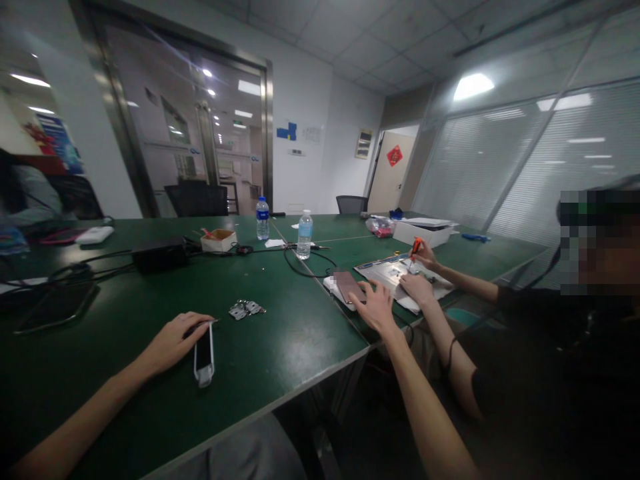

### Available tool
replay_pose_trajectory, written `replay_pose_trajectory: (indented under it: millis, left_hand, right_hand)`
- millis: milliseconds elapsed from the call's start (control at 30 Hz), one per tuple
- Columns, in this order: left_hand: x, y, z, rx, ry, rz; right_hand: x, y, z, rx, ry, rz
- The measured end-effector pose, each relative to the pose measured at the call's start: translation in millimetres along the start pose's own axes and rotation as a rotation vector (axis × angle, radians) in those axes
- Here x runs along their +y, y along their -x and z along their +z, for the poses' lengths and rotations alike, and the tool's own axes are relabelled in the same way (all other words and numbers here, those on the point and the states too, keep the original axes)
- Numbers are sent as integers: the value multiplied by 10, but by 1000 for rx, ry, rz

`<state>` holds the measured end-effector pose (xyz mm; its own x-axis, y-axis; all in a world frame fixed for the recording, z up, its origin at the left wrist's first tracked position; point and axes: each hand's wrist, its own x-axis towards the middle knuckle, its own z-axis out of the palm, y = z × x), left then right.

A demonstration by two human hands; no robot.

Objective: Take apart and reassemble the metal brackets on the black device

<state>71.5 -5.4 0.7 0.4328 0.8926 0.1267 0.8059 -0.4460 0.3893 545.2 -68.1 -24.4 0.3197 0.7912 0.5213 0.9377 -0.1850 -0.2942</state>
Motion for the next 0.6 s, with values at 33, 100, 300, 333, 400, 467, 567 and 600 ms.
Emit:
replay_pose_trajectory:
  millis: [33, 100, 300, 333, 400, 467, 567, 600]
  left_hand:
    - [3, 1, -4, -3, -1, -2]
    - [3, 4, -5, -6, -4, 1]
    - [-29, 5, 24, 22, 7, 16]
    - [-31, 3, 27, 23, 8, 18]
    - [-29, 2, 28, 24, 8, 23]
    - [-21, 3, 24, 26, 8, 25]
    - [-7, 12, 13, 28, 6, 24]
    - [-4, 16, 10, 27, 6, 22]
  right_hand:
    - [-11, -67, -14, -51, 12, 20]
    - [-31, -182, -32, -156, 32, 59]
    - [20, -258, -50, -123, 22, 35]
    - [21, -234, -55, -43, 6, 17]
    - [-33, -159, -70, 89, -45, -39]
    - [-191, -57, -91, 153, -113, -143]
    - [-620, 102, -112, 112, -228, -312]
    - [-797, 140, -109, 66, -267, -374]
